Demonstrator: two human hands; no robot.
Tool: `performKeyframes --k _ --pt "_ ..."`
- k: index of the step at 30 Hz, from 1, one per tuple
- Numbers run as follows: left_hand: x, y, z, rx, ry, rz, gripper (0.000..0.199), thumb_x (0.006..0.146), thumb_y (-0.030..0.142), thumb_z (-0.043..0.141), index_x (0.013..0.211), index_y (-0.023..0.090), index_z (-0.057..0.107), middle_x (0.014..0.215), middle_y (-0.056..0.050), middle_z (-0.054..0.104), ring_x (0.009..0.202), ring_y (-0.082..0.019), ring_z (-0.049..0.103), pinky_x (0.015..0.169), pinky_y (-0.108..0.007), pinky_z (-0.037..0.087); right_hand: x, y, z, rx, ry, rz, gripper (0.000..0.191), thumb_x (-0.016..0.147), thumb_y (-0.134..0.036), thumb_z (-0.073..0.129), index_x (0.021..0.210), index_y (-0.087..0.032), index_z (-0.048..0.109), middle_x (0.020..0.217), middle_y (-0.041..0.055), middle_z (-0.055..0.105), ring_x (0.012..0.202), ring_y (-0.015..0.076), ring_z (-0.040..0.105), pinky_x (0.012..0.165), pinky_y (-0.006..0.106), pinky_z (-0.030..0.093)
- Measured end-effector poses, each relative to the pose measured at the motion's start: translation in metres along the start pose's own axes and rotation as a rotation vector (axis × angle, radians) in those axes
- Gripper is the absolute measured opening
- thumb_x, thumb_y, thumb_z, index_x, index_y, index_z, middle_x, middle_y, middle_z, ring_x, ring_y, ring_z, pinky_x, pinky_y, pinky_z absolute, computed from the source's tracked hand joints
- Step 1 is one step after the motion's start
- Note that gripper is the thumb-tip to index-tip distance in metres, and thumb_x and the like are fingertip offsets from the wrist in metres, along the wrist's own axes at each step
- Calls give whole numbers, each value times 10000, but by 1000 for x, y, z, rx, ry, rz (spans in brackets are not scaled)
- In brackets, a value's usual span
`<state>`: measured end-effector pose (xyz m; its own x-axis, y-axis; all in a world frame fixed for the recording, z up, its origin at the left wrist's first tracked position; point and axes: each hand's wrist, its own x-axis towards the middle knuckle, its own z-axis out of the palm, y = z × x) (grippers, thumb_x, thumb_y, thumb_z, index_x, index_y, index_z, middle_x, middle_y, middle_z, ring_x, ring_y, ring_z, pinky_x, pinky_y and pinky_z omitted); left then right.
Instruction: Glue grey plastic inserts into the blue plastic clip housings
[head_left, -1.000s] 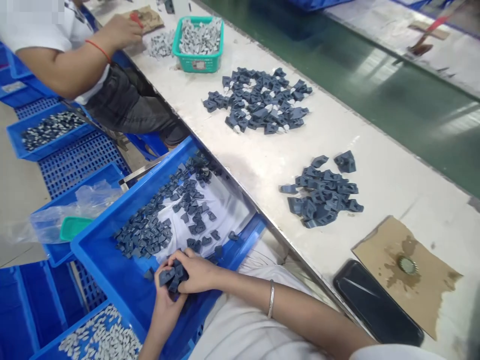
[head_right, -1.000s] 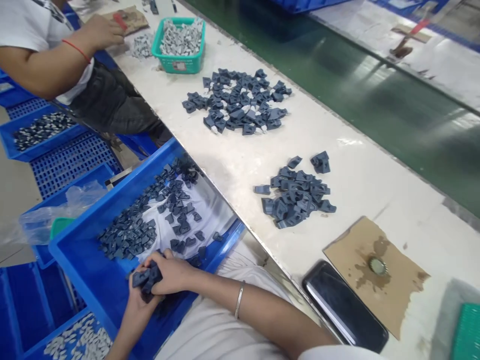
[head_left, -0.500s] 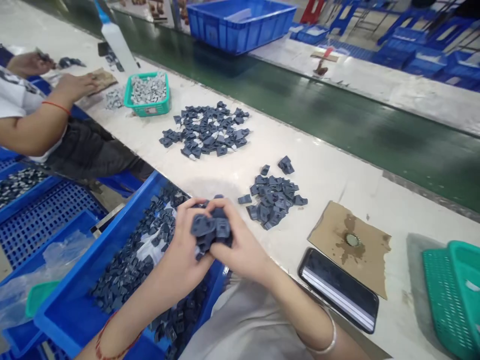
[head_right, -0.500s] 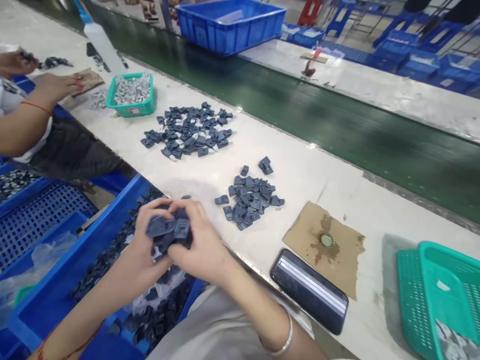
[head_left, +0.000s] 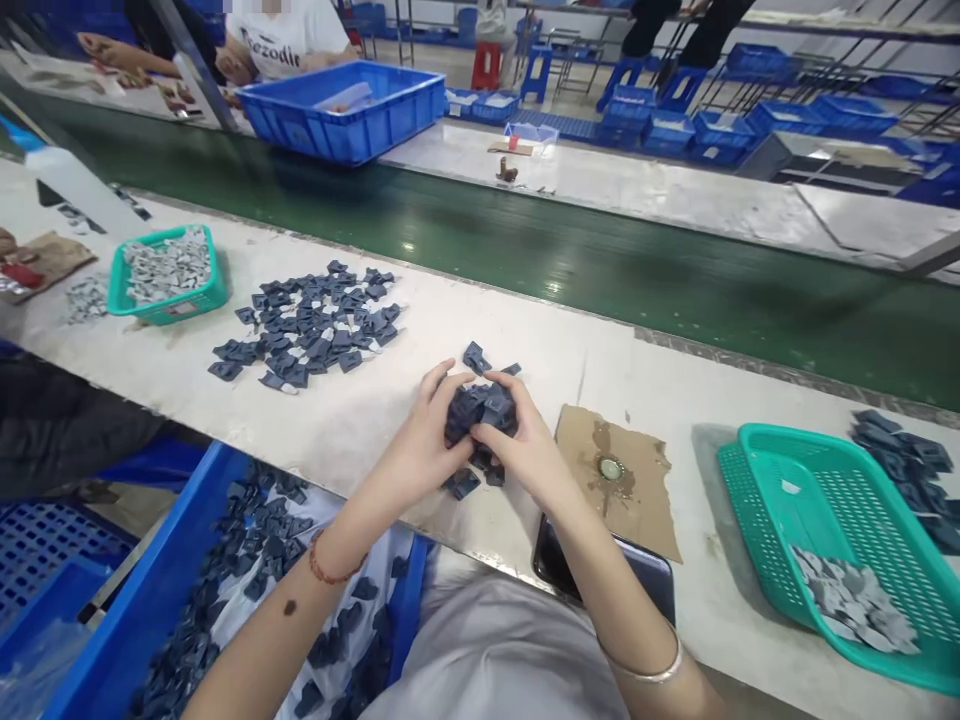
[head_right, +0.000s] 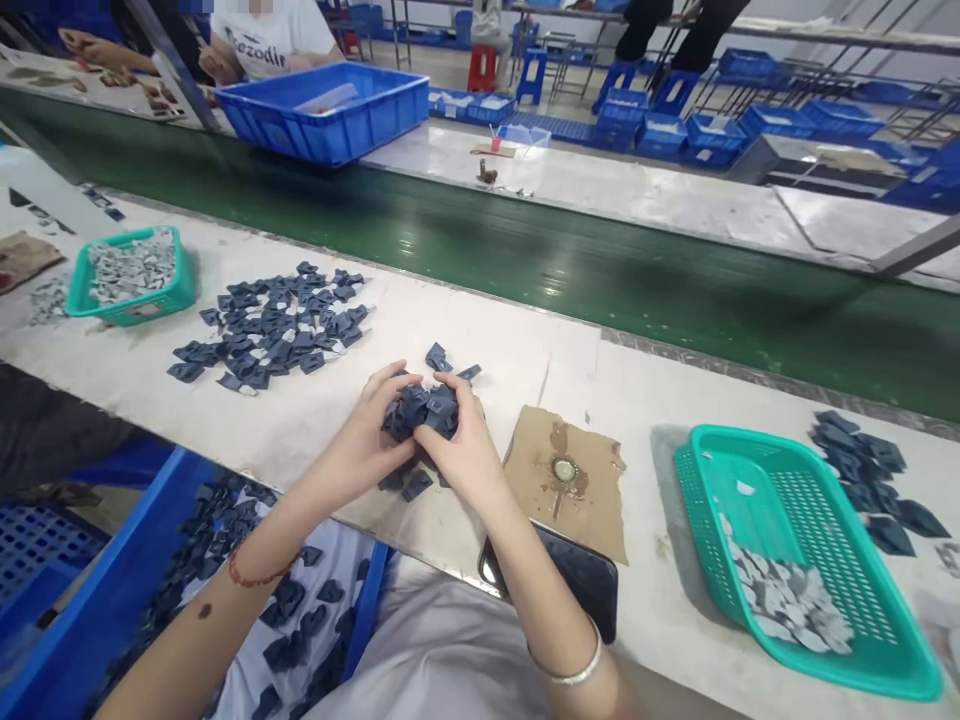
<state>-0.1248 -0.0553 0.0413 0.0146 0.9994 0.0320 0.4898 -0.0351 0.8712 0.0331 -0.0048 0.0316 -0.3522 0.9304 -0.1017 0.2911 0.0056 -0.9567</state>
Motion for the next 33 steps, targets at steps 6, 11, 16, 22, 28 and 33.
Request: performKeyframes --k 6,11,16,22,28,33 --pt "-19 -6 -31 105 68 -119 592 960 440 567 1527 317 450 1732 -73 272 1431 -355 519 696 -310 635 -7 -6 -13 -47 -24 55 726 802 -315 659 1499 -308 452 1448 92 515 1155 255 608 1045 482 515" --pt "-53 -32 -11 347 122 -150 830 890 563 674 1602 320 323 1737 -131 238 1580 -428 255 1197 -674 367 -9 -10 -20 -2 -68 135 702 869 -328 604 1542 -336 404 1573 132 377 733 129 636 825 437 602" --pt "-73 -49 40 567 181 -85 1073 767 598 807 1629 263 262 1750 -203 107 1607 -514 16 1221 -782 155 -6 -6 -32 -41 -57 141 620 902 -293 570 1513 -303 459 1565 94 446 1073 184 666 967 394 578" --pt "-56 -36 62 657 254 -90 897 885 585 682 1620 255 288 1736 -196 180 1610 -498 52 1209 -794 155 -15 -1 -63 -42 -30 29 440 919 -289 561 1353 -259 627 1557 78 521 1320 228 591 994 386 564" --pt "-44 -19 44 738 237 23 791 915 568 637 1587 277 338 1718 -211 206 1599 -525 71 1176 -844 117 -78 18 -156 -122 168 34 338 966 -422 564 1227 -261 707 1248 66 755 1101 230 711 934 401 573" --pt "26 13 31 768 224 249 524 987 474 549 1454 240 498 1560 -172 492 1563 -451 271 1242 -724 193 -135 64 -247 -539 596 221 410 934 -470 552 1195 -198 714 1056 125 762 823 259 702 649 375 539"
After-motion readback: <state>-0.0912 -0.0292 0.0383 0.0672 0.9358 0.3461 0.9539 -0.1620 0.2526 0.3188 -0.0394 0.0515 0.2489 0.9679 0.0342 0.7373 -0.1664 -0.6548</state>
